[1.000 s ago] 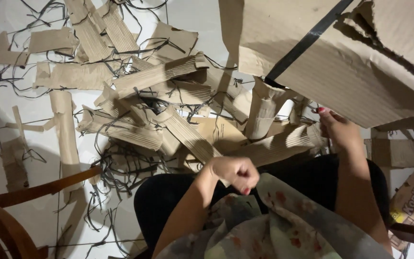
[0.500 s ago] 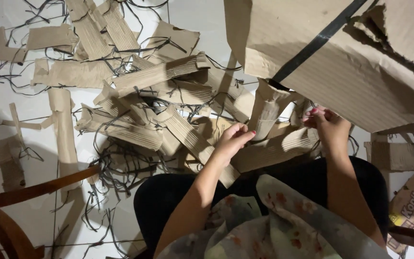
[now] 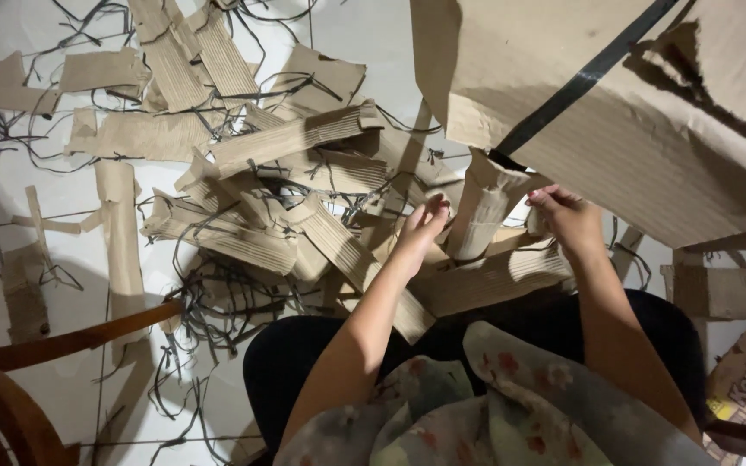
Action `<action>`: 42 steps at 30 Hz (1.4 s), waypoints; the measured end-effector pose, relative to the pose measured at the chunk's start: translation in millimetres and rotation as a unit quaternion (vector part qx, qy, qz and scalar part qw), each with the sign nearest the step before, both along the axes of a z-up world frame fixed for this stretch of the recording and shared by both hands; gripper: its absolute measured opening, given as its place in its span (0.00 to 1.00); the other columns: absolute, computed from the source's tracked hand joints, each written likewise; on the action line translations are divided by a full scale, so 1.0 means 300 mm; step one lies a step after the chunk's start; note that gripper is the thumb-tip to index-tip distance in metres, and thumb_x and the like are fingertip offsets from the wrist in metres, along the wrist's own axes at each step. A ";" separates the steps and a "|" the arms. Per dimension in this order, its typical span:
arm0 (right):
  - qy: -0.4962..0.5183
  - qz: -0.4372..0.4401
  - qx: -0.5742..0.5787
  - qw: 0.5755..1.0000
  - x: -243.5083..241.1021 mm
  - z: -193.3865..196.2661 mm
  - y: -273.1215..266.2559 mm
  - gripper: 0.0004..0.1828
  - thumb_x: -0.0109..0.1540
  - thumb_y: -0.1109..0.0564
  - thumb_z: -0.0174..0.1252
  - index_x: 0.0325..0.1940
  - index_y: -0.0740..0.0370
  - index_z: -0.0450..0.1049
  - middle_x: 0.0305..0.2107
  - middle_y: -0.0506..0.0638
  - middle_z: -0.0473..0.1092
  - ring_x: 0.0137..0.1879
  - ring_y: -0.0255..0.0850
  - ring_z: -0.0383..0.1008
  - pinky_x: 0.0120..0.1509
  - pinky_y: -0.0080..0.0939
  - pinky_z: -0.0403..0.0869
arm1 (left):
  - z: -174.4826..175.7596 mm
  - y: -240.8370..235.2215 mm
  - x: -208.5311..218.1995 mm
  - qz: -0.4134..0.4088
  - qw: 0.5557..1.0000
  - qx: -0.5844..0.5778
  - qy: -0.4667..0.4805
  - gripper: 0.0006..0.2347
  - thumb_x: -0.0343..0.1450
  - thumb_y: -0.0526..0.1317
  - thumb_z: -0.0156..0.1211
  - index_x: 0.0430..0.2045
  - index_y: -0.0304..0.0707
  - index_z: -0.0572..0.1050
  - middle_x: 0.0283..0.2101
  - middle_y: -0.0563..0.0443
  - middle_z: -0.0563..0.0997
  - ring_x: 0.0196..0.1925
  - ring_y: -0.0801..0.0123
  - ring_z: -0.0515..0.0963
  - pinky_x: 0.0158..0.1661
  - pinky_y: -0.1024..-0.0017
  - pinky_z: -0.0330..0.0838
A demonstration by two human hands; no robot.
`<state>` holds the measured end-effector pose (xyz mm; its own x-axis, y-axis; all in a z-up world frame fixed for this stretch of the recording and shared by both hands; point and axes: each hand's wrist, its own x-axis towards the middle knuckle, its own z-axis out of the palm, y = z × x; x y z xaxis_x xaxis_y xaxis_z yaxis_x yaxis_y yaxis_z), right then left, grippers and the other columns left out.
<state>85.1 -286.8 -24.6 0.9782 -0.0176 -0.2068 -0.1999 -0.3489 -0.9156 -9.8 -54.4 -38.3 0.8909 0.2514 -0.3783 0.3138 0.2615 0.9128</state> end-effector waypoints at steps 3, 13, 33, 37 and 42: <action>0.000 0.034 -0.047 0.998 0.012 0.007 -0.002 0.07 0.64 0.48 0.69 0.43 0.49 0.83 0.32 0.49 0.77 0.40 0.35 0.71 0.45 0.37 0.70 | 0.045 -0.019 0.047 0.041 0.992 -0.038 -0.109 0.28 0.74 0.36 0.57 0.71 0.34 0.57 0.60 0.40 0.71 0.62 0.63 0.69 0.63 0.63 0.66; 0.001 0.068 -0.035 0.997 -0.079 0.203 0.060 0.07 0.63 0.57 0.63 0.36 0.63 0.81 0.23 0.53 0.72 0.34 0.40 0.72 0.43 0.42 0.74 | 0.006 0.001 0.064 0.162 0.977 -0.076 -0.118 0.17 0.72 0.33 0.65 0.51 0.14 0.72 0.49 0.19 0.75 0.40 0.51 0.85 0.48 0.58 0.82; -0.495 0.035 0.065 0.866 -0.281 0.318 0.175 0.16 0.65 0.70 0.67 0.49 0.80 0.66 0.37 0.70 0.71 0.31 0.55 0.73 0.33 0.48 0.72 | 0.386 -0.109 -0.053 0.115 0.901 0.101 -0.407 0.03 0.70 0.34 0.70 0.32 0.35 0.84 0.48 0.35 0.83 0.48 0.52 0.85 0.50 0.60 0.82; -0.483 0.025 0.052 0.874 -0.238 0.257 0.173 0.24 0.65 0.65 0.71 0.54 0.77 0.62 0.31 0.65 0.69 0.26 0.52 0.70 0.26 0.43 0.67 | 0.406 -0.121 -0.039 0.117 0.895 0.097 -0.420 0.03 0.69 0.34 0.70 0.32 0.35 0.84 0.50 0.36 0.82 0.51 0.51 0.84 0.51 0.59 0.82; -0.517 0.009 0.134 0.845 -0.190 0.277 0.262 0.21 0.63 0.72 0.70 0.47 0.78 0.61 0.28 0.66 0.69 0.26 0.50 0.72 0.27 0.43 0.68 | 0.450 -0.117 -0.032 0.111 0.885 0.096 -0.442 0.02 0.70 0.33 0.69 0.32 0.36 0.84 0.50 0.38 0.83 0.52 0.52 0.84 0.54 0.58 0.80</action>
